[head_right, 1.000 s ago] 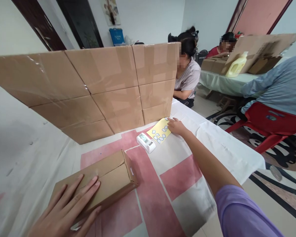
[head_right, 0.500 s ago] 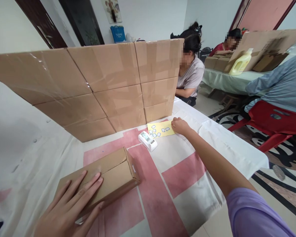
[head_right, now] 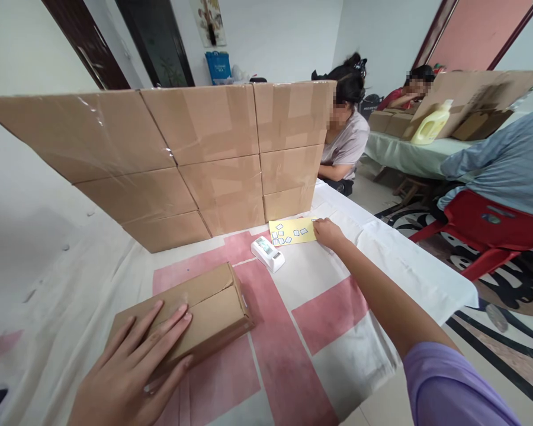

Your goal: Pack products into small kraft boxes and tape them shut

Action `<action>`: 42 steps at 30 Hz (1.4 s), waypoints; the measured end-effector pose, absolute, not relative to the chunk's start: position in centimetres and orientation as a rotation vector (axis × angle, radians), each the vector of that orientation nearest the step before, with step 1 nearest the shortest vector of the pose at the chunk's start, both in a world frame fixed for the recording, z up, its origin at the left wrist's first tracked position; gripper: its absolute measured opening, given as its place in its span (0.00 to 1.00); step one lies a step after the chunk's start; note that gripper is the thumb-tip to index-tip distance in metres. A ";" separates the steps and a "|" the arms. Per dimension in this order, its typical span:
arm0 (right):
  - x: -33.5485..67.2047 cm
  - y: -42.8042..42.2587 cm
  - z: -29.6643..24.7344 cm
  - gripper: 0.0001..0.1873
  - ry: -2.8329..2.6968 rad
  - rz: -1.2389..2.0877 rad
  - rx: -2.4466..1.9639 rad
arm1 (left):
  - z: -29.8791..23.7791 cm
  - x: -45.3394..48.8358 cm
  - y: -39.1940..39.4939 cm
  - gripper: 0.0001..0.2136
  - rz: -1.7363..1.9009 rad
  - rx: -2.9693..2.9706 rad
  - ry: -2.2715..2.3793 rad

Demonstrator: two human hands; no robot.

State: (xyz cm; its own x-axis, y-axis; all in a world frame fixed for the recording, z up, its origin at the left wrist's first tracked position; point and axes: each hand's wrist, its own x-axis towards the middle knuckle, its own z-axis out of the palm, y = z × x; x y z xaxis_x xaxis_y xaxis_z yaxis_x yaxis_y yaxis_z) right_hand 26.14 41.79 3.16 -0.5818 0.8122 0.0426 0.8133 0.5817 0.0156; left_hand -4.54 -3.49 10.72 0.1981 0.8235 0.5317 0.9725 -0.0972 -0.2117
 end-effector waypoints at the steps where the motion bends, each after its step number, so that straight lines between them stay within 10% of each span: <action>1: 26.1 41.8 3.1 0.17 -2.760 -0.058 -1.434 | 10.7 -4.5 -3.5 0.26 -0.375 -1.962 -1.667; 30: 25.1 38.9 1.1 0.23 -2.326 0.032 -1.413 | 10.8 -4.0 -3.5 0.34 -0.467 -1.908 -1.825; 38: 20.1 29.3 5.7 0.22 -2.285 0.590 -0.469 | 11.1 -3.7 -2.6 0.35 -0.331 -1.893 -1.895; 42: 17.1 23.6 6.0 0.45 -2.404 0.987 0.156 | 11.2 -3.6 -2.7 0.34 -0.348 -1.871 -1.869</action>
